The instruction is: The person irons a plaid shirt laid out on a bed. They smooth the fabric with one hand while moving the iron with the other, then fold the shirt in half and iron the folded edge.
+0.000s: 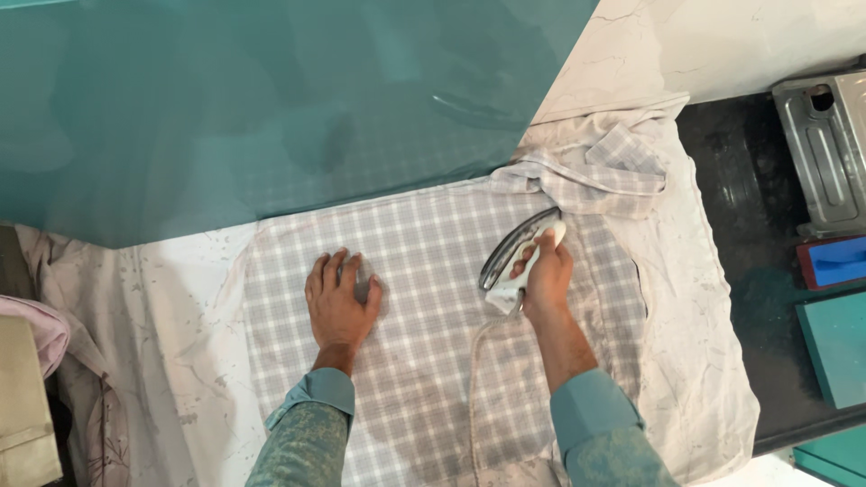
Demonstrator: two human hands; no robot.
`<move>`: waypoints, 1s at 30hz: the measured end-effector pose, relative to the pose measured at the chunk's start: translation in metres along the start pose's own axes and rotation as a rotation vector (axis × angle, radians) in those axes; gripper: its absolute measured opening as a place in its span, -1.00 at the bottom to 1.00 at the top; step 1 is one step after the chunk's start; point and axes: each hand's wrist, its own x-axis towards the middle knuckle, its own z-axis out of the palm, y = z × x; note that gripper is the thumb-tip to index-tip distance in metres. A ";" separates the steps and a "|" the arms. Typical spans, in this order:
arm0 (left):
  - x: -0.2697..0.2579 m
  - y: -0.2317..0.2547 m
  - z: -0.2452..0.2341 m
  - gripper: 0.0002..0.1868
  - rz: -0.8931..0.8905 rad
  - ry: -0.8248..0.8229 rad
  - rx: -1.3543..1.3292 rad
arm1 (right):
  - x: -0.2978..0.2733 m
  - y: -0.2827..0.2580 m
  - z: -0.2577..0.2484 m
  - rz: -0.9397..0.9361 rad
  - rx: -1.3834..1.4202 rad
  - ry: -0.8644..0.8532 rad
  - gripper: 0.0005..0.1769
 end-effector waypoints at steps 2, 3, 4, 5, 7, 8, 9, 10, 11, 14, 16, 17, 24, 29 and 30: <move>-0.007 0.001 0.000 -0.52 0.009 0.004 0.001 | 0.007 -0.002 -0.006 -0.014 0.034 -0.047 -0.72; -0.004 0.000 0.001 -0.52 0.019 0.013 0.001 | 0.010 -0.002 -0.006 -0.001 0.029 -0.066 -0.72; -0.003 -0.001 0.001 -0.52 0.018 0.014 0.010 | 0.014 -0.003 -0.004 0.011 0.025 -0.084 -0.71; -0.003 0.000 0.001 -0.52 0.020 0.012 0.016 | 0.015 -0.005 -0.006 0.022 0.020 -0.098 -0.71; -0.002 0.001 0.002 -0.52 0.022 0.010 0.021 | 0.021 -0.009 -0.003 0.019 0.051 -0.067 -0.70; -0.001 0.001 0.002 -0.52 0.022 0.008 0.021 | 0.024 -0.011 -0.001 0.017 0.066 -0.054 -0.69; -0.002 0.001 0.001 -0.52 0.020 0.007 0.024 | 0.026 -0.012 0.001 0.004 0.081 -0.055 -0.69; -0.003 0.000 0.000 -0.52 0.019 0.010 0.022 | 0.028 -0.013 0.004 -0.008 0.097 -0.057 -0.70; -0.004 0.000 0.000 -0.52 0.021 0.010 0.017 | 0.028 -0.014 0.002 -0.021 0.112 -0.053 -0.70; -0.007 0.000 -0.001 -0.51 0.023 -0.005 0.018 | 0.024 -0.014 -0.008 0.087 -0.054 -0.139 -0.72; 0.001 0.002 0.000 -0.51 0.030 0.005 0.012 | 0.026 -0.020 -0.009 0.033 0.022 -0.055 -0.73; 0.000 0.000 -0.001 -0.51 0.031 0.001 0.010 | 0.027 -0.020 -0.009 0.017 0.058 -0.013 -0.74; -0.002 0.003 -0.001 -0.52 0.026 -0.007 0.031 | 0.016 -0.008 -0.029 -0.034 0.059 0.027 -0.70; -0.003 0.001 -0.001 -0.52 0.021 -0.006 0.018 | 0.018 0.000 -0.034 -0.100 0.288 0.189 -0.71; -0.003 0.002 -0.001 -0.52 0.025 -0.005 0.022 | 0.019 0.000 -0.036 -0.095 0.280 0.174 -0.71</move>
